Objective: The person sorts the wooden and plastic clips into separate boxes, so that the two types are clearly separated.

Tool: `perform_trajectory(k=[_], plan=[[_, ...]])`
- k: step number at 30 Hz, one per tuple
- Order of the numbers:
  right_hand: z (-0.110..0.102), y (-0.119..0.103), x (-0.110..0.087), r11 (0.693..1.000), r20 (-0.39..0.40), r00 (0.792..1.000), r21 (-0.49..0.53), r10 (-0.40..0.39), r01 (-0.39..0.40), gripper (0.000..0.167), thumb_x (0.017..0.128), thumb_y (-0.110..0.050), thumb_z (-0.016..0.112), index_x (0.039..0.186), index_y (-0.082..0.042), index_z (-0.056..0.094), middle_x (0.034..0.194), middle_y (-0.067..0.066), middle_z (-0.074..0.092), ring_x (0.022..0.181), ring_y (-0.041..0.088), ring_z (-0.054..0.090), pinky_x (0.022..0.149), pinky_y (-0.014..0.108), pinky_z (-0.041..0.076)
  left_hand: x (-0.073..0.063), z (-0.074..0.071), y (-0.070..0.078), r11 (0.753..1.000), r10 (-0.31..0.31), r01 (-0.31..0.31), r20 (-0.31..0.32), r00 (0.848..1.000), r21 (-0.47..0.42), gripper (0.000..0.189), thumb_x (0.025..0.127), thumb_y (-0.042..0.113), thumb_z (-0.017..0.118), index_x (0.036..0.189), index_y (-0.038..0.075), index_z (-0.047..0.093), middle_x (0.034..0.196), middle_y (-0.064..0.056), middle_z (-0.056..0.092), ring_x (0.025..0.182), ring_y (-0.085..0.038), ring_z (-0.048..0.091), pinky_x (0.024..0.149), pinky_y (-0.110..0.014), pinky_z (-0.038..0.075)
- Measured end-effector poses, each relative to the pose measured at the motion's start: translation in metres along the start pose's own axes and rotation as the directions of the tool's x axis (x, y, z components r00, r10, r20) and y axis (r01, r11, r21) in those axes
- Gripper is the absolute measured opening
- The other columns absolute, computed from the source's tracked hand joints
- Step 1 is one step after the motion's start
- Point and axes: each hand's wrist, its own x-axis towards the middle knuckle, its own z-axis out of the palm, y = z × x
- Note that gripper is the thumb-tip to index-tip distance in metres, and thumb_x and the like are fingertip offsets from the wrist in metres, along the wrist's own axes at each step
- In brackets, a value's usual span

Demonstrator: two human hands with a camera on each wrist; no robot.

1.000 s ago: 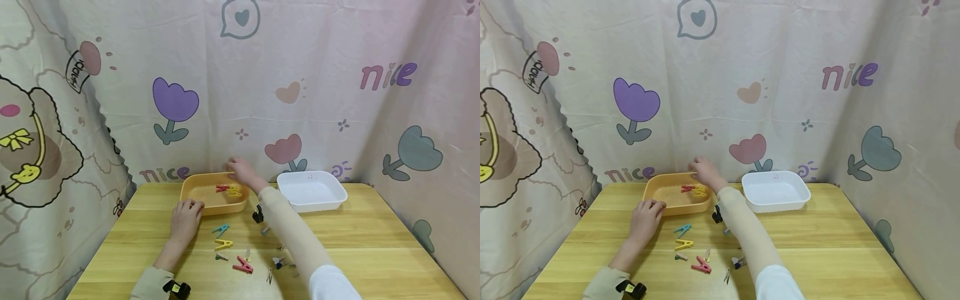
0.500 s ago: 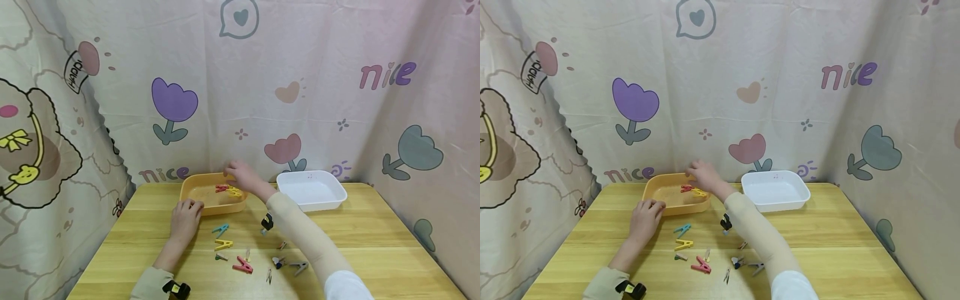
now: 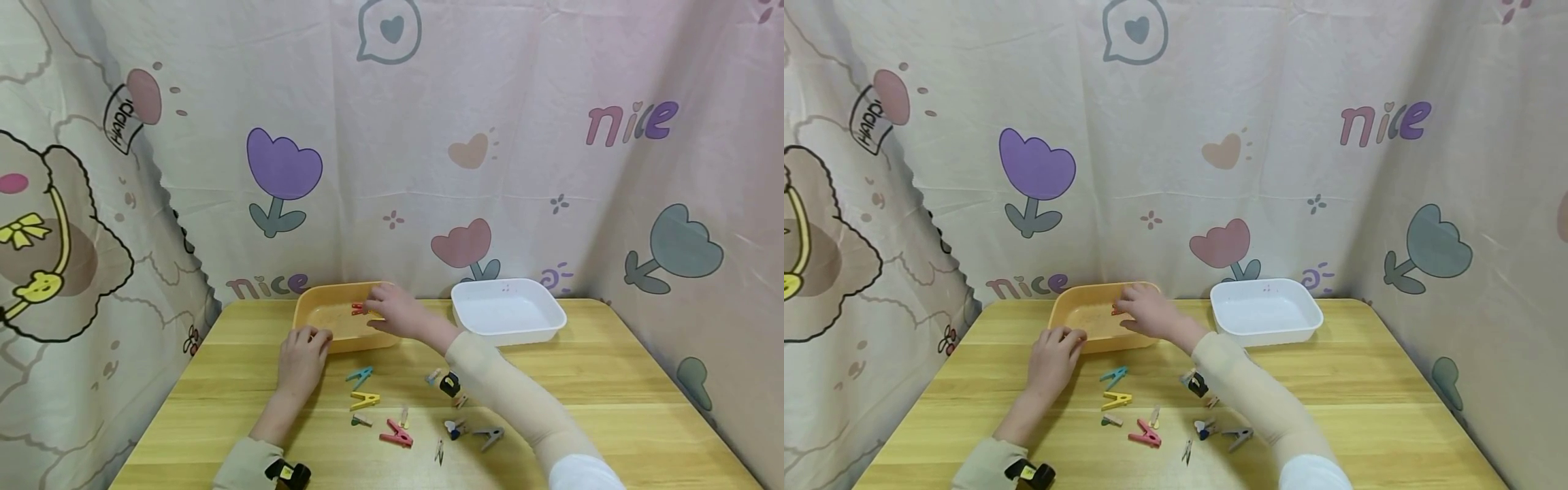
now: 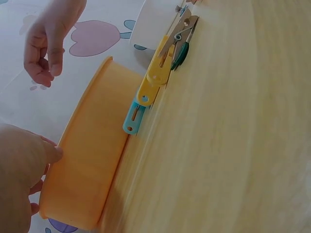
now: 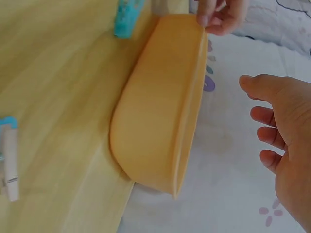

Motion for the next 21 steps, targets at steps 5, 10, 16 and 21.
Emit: perform_trajectory(k=[5,10,16,21], plan=[[-0.001,-0.009,-0.01,0.999,0.047,0.998,-0.026,-0.033,0.035,0.019,0.088,-0.03,0.072,0.103,-0.019,0.069,0.102,-0.002,0.062,0.094,0.016,0.056,0.084,0.032,0.046,0.0,0.001,-0.001,1.0,-0.004,0.004,0.006,1.0,0.003,0.015,0.079,0.014,0.08,0.092,0.016,0.072,0.088,-0.007,0.061,0.079,-0.029,0.052,0.066,-0.044,0.044],[0.004,-0.015,-0.018,0.998,0.066,0.996,-0.037,-0.058,0.06,0.021,0.086,-0.03,0.074,0.103,-0.019,0.069,0.102,-0.002,0.062,0.092,0.016,0.055,0.081,0.03,0.046,0.0,0.002,-0.001,1.0,-0.003,0.003,0.002,1.0,0.004,0.014,0.08,0.014,0.079,0.091,0.016,0.072,0.088,-0.007,0.061,0.079,-0.029,0.052,0.066,-0.044,0.044],[0.012,-0.025,-0.025,0.997,0.112,0.992,-0.04,-0.06,0.065,0.022,0.086,-0.033,0.074,0.104,-0.021,0.069,0.1,-0.004,0.061,0.093,0.015,0.056,0.082,0.031,0.045,0.0,0.003,-0.002,1.0,0.001,-0.001,-0.004,1.0,0.005,0.014,0.08,0.014,0.079,0.091,0.016,0.071,0.087,-0.007,0.06,0.079,-0.03,0.052,0.066,-0.044,0.044],[0.022,-0.034,-0.032,0.997,0.199,0.978,-0.038,-0.06,0.069,0.025,0.088,-0.036,0.071,0.107,-0.019,0.069,0.099,-0.004,0.061,0.092,0.013,0.055,0.08,0.03,0.045,-0.001,0.002,-0.002,1.0,-0.01,0.01,0.013,1.0,0.009,0.013,0.081,0.016,0.078,0.092,0.017,0.071,0.088,-0.007,0.06,0.081,-0.029,0.052,0.067,-0.044,0.045]])
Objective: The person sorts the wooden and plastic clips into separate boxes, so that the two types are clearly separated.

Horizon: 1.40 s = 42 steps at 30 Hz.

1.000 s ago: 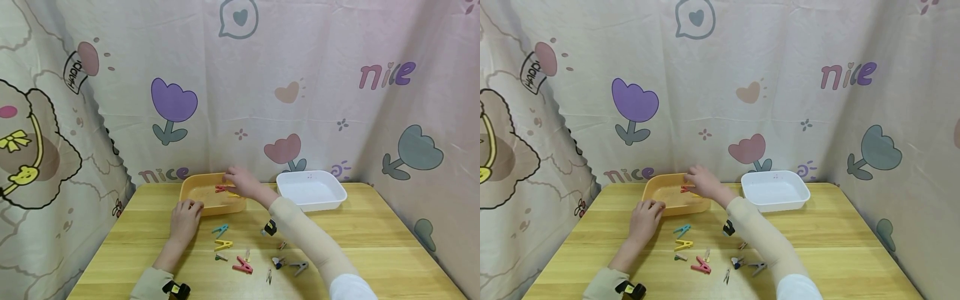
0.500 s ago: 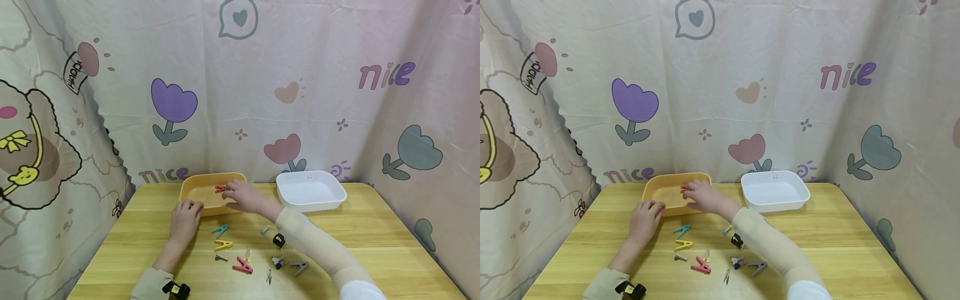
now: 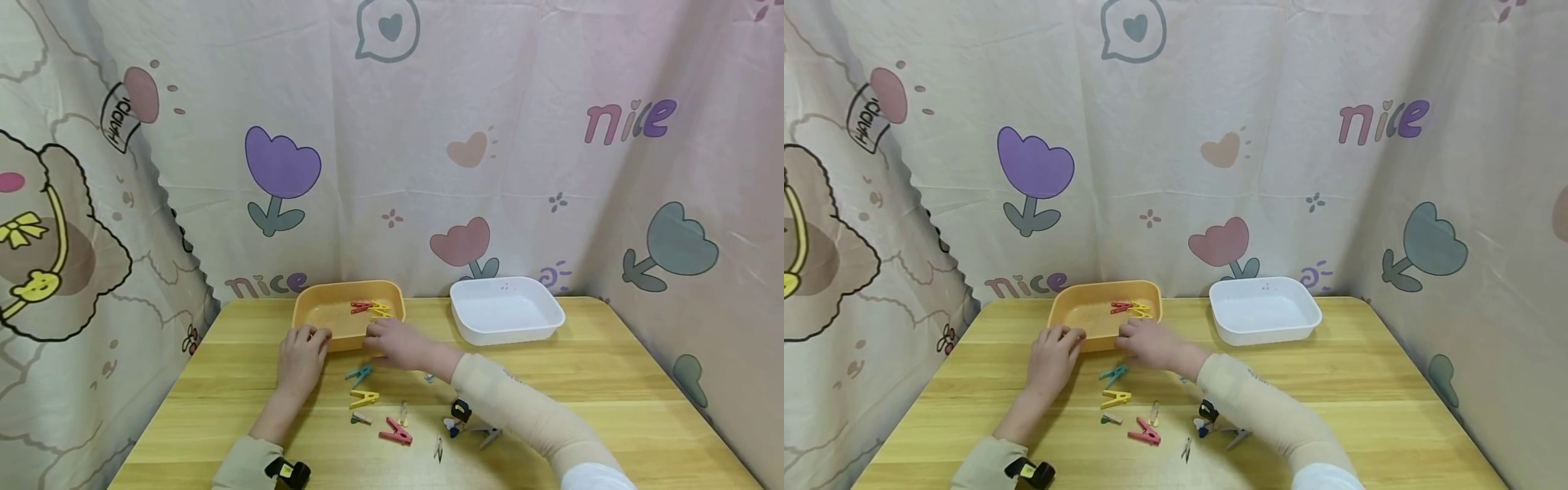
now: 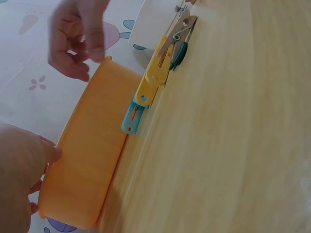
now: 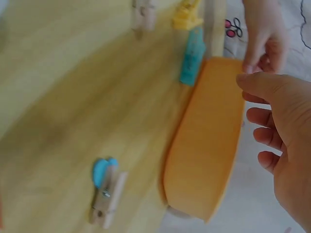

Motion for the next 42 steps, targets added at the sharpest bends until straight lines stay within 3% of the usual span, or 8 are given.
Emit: perform_trajectory(k=[8,14,18,36,42], plan=[[0.013,-0.011,-0.001,0.998,0.087,0.996,-0.067,-0.01,0.016,0.021,0.088,-0.043,0.069,0.1,-0.026,0.069,0.096,-0.009,0.059,0.085,0.011,0.048,0.073,0.025,0.037,0.001,-0.001,0.0,1.0,-0.004,0.004,0.011,1.0,0.009,0.013,0.082,0.016,0.078,0.092,0.017,0.071,0.089,-0.007,0.061,0.08,-0.029,0.052,0.067,-0.043,0.045],[0.014,-0.023,0.002,0.991,0.165,0.986,-0.136,0.014,0.009,0.022,0.09,-0.045,0.065,0.102,-0.027,0.069,0.099,-0.009,0.06,0.093,0.01,0.054,0.076,0.025,0.044,0.001,-0.002,0.001,1.0,0.005,-0.005,-0.007,1.0,0.007,0.014,0.08,0.014,0.079,0.092,0.016,0.071,0.088,-0.008,0.061,0.08,-0.03,0.052,0.066,-0.043,0.045],[0.018,-0.028,0.004,0.984,0.212,0.976,-0.176,0.054,-0.016,0.024,0.092,-0.048,0.062,0.105,-0.028,0.067,0.102,-0.01,0.059,0.096,0.009,0.053,0.077,0.024,0.042,0.001,-0.003,0.001,1.0,0.013,-0.012,-0.015,1.0,0.007,0.014,0.08,0.014,0.079,0.091,0.016,0.071,0.088,-0.008,0.062,0.079,-0.03,0.053,0.065,-0.044,0.045],[0.026,-0.03,0.007,0.976,0.209,0.969,-0.199,0.132,-0.09,0.02,0.092,-0.043,0.063,0.104,-0.026,0.066,0.102,-0.008,0.058,0.1,0.011,0.052,0.083,0.028,0.045,-0.001,0.0,0.0,1.0,0.008,-0.008,-0.01,1.0,-0.003,0.012,0.082,0.016,0.078,0.092,0.017,0.071,0.089,-0.008,0.062,0.08,-0.03,0.053,0.066,-0.044,0.045],[0.028,-0.03,0.007,0.97,0.191,0.973,-0.228,0.127,-0.082,0.017,0.091,-0.04,0.065,0.102,-0.028,0.069,0.099,-0.009,0.059,0.099,0.011,0.053,0.08,0.026,0.043,0.0,0.0,-0.001,1.0,0.008,-0.008,-0.016,1.0,-0.008,0.012,0.082,0.015,0.077,0.092,0.016,0.071,0.088,-0.008,0.061,0.08,-0.03,0.053,0.066,-0.045,0.045]])
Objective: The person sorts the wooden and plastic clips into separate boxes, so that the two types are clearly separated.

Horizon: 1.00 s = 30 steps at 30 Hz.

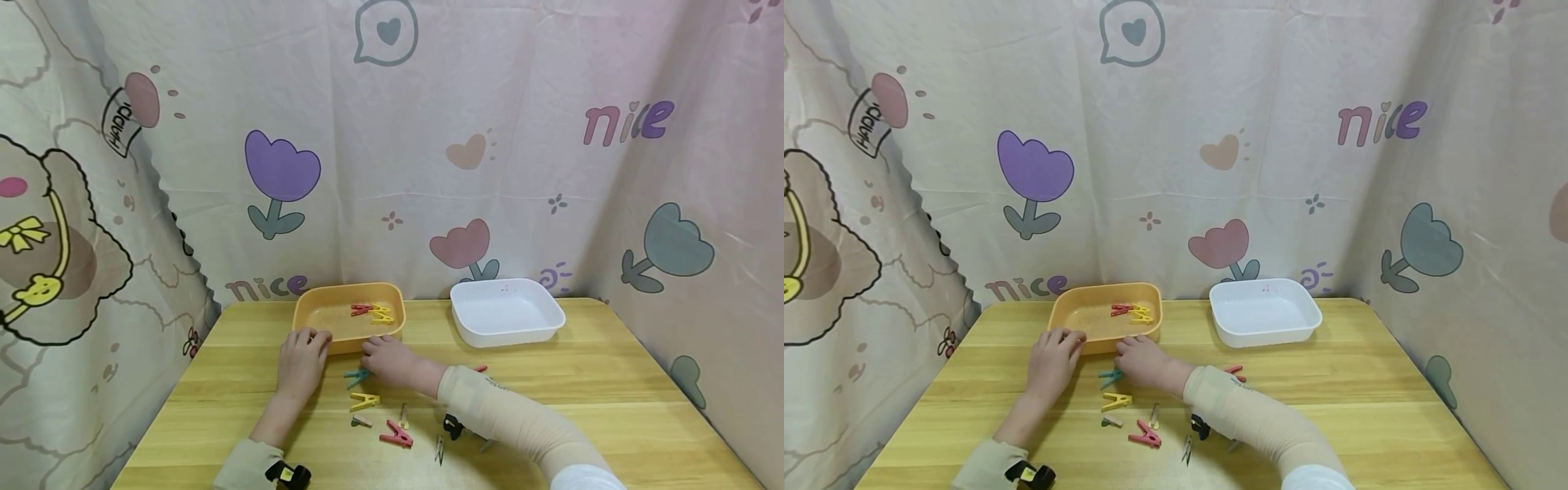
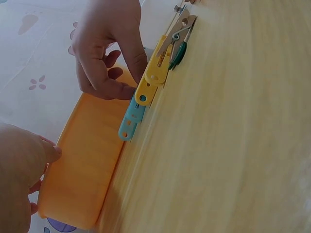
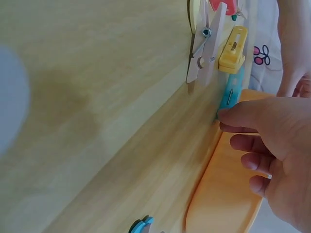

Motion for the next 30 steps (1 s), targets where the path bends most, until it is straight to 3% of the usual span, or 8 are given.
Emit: perform_trajectory(k=[5,12,20,30], plan=[[0.001,0.003,-0.002,1.0,-0.016,1.0,0.003,-0.001,0.001,0.013,0.092,-0.034,0.065,0.102,-0.028,0.07,0.1,-0.008,0.059,0.097,0.011,0.053,0.08,0.026,0.044,0.0,0.001,0.0,1.0,-0.001,0.001,0.0,1.0,-0.002,0.012,0.082,0.015,0.077,0.092,0.016,0.071,0.089,-0.008,0.061,0.081,-0.03,0.053,0.066,-0.045,0.045],[-0.004,0.015,-0.008,0.999,-0.078,0.997,-0.029,0.019,-0.021,0.01,0.091,-0.036,0.066,0.094,-0.028,0.071,0.097,-0.008,0.059,0.088,0.01,0.05,0.07,0.024,0.038,0.0,0.0,0.001,1.0,-0.005,0.005,0.007,1.0,-0.003,0.012,0.082,0.014,0.077,0.092,0.016,0.071,0.089,-0.008,0.061,0.081,-0.03,0.052,0.067,-0.045,0.044],[-0.014,0.026,-0.014,0.999,-0.128,0.992,0.042,0.011,-0.006,0.012,0.09,-0.033,0.069,0.096,-0.023,0.071,0.095,-0.006,0.06,0.088,0.013,0.051,0.071,0.026,0.039,-0.001,0.0,0.0,1.0,-0.008,0.008,0.003,1.0,-0.001,0.011,0.082,0.015,0.077,0.092,0.016,0.072,0.089,-0.008,0.061,0.081,-0.03,0.053,0.067,-0.044,0.044],[-0.027,0.041,-0.015,0.999,-0.145,0.989,0.041,0.02,-0.015,0.011,0.089,-0.033,0.07,0.092,-0.022,0.069,0.094,-0.006,0.058,0.087,0.014,0.048,0.072,0.026,0.039,-0.001,0.0,0.0,1.0,0.007,-0.007,-0.009,1.0,0.009,0.013,0.081,0.015,0.078,0.092,0.016,0.072,0.088,-0.007,0.061,0.08,-0.03,0.053,0.066,-0.043,0.044]])
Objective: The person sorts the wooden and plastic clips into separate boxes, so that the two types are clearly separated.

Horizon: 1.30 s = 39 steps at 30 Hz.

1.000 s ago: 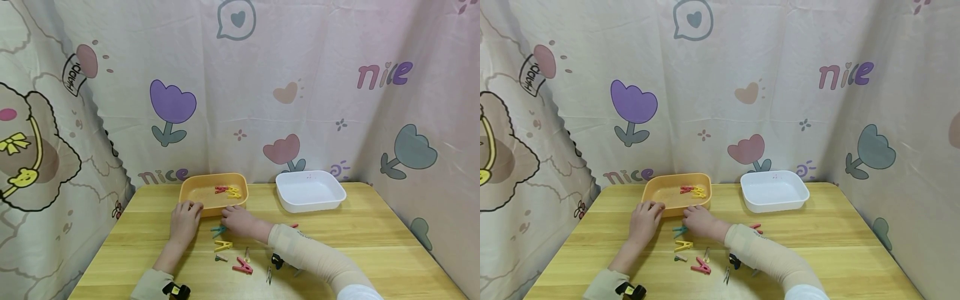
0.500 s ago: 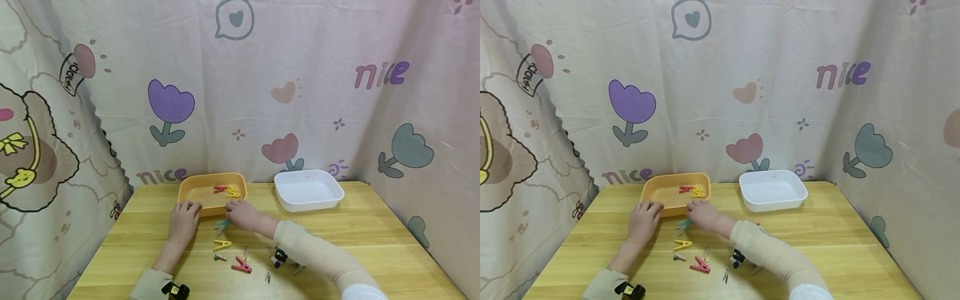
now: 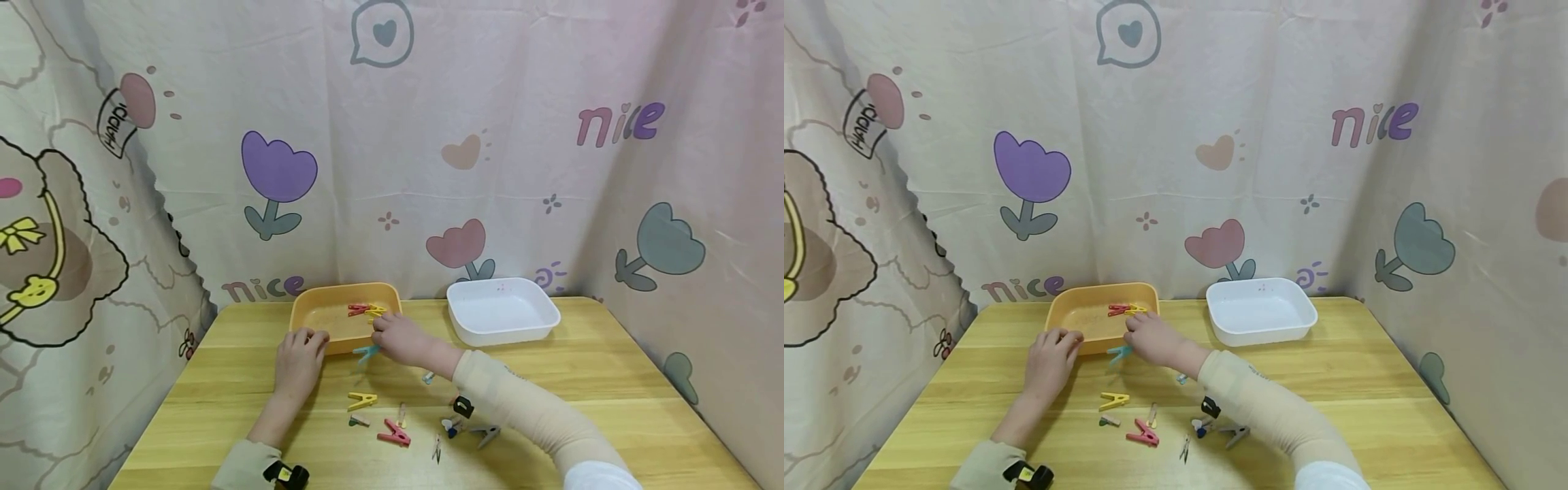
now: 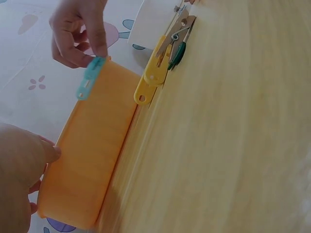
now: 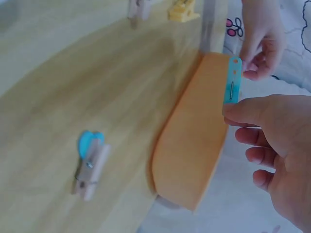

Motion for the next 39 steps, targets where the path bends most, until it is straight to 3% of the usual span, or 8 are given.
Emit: perform_trajectory(k=[9,22,31,39], plan=[[-0.014,0.013,0.006,0.999,-0.124,0.992,-0.033,-0.005,0.001,0.009,0.085,-0.029,0.074,0.087,-0.021,0.069,0.087,-0.005,0.056,0.078,0.013,0.044,0.067,0.025,0.037,0.0,-0.002,0.002,1.0,0.0,0.0,-0.011,1.0,-0.002,0.014,0.079,0.014,0.079,0.091,0.016,0.072,0.088,-0.007,0.062,0.079,-0.029,0.053,0.066,-0.045,0.045],[-0.024,0.03,0.024,0.997,-0.119,0.991,-0.03,0.063,-0.067,0.008,0.087,-0.026,0.071,0.092,-0.019,0.071,0.092,-0.002,0.059,0.089,0.016,0.054,0.067,0.028,0.038,0.0,-0.002,0.003,1.0,-0.001,0.001,-0.008,1.0,-0.006,0.015,0.079,0.014,0.08,0.092,0.016,0.072,0.088,-0.007,0.062,0.079,-0.029,0.053,0.066,-0.045,0.045],[-0.017,0.034,0.038,0.993,-0.085,0.989,-0.021,0.117,-0.12,0.007,0.088,-0.024,0.069,0.093,-0.021,0.071,0.093,-0.003,0.059,0.088,0.016,0.052,0.071,0.028,0.038,0.0,-0.001,0.001,1.0,0.008,-0.008,-0.017,1.0,-0.005,0.016,0.078,0.014,0.08,0.091,0.016,0.072,0.088,-0.007,0.062,0.079,-0.029,0.053,0.065,-0.045,0.046],[-0.008,0.04,0.052,0.983,-0.045,0.983,0.049,0.18,-0.178,0.006,0.089,-0.024,0.069,0.093,-0.02,0.071,0.097,-0.001,0.06,0.092,0.018,0.054,0.075,0.031,0.042,0.0,0.0,0.001,1.0,0.015,-0.016,-0.027,1.0,-0.011,0.016,0.078,0.014,0.081,0.091,0.016,0.072,0.088,-0.007,0.062,0.078,-0.029,0.053,0.065,-0.045,0.046]])
